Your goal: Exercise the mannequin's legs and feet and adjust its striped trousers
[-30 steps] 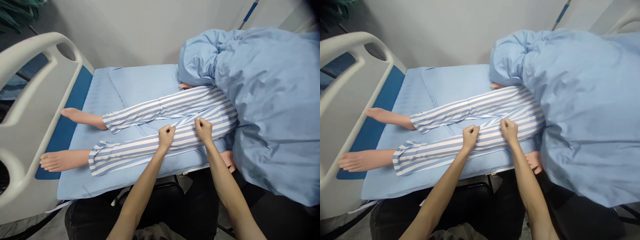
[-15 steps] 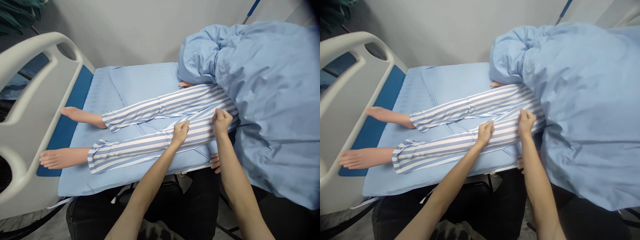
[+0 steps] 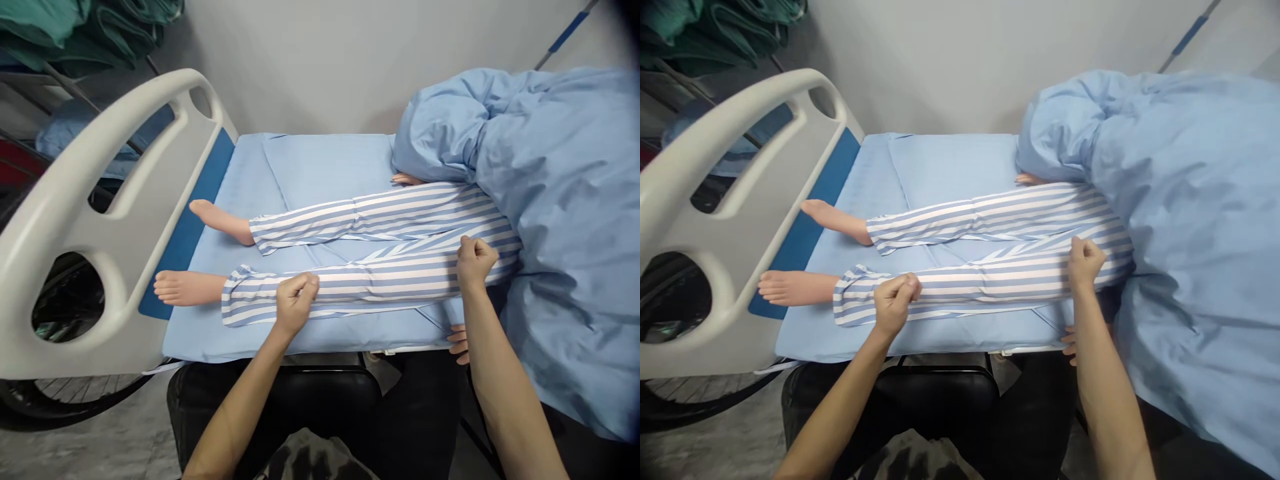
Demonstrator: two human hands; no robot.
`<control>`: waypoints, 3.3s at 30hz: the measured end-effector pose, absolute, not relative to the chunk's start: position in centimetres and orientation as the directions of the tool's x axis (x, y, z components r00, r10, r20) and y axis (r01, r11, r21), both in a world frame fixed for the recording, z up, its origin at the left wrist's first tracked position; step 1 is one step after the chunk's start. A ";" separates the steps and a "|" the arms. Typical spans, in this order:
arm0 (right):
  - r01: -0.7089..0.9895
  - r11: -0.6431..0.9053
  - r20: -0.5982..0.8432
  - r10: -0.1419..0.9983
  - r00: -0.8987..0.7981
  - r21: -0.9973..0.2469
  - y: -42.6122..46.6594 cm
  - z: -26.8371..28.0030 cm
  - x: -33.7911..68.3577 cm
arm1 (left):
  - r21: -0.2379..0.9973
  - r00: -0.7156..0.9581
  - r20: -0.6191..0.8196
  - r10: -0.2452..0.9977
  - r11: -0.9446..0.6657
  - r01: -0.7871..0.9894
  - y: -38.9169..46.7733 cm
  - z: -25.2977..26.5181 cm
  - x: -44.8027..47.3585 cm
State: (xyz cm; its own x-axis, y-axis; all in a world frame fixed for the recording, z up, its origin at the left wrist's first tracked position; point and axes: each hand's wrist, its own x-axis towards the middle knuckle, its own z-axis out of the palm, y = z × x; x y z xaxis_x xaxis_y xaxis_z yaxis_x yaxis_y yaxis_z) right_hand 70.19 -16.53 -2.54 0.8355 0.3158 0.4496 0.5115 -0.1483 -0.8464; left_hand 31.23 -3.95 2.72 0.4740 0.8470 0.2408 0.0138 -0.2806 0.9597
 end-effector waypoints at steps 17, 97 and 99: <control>0.011 0.288 0.241 0.776 0.584 -0.957 -4.0 4.1 37.7 | 0.946 0.356 0.113 0.927 -0.210 0.247 3.0 -3.5 22.1; 0.584 -0.115 0.421 0.582 0.696 -0.804 -15.1 0.0 64.2 | 0.998 0.588 0.068 0.806 -0.059 -0.035 -6.1 -2.6 46.1; 0.590 -0.196 0.425 0.524 0.738 -0.783 -15.6 -0.8 66.0 | 0.997 0.597 0.069 0.799 -0.074 -0.015 -6.1 -2.6 46.0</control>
State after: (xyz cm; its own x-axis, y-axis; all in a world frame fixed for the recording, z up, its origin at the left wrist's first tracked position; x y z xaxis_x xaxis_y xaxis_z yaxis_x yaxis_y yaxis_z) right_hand 65.96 -15.60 -0.77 0.7378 0.5243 0.4252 0.5903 -0.1956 -0.7831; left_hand 45.96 -6.07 -2.61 0.5968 0.7994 0.0686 -0.0149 -0.0744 0.9971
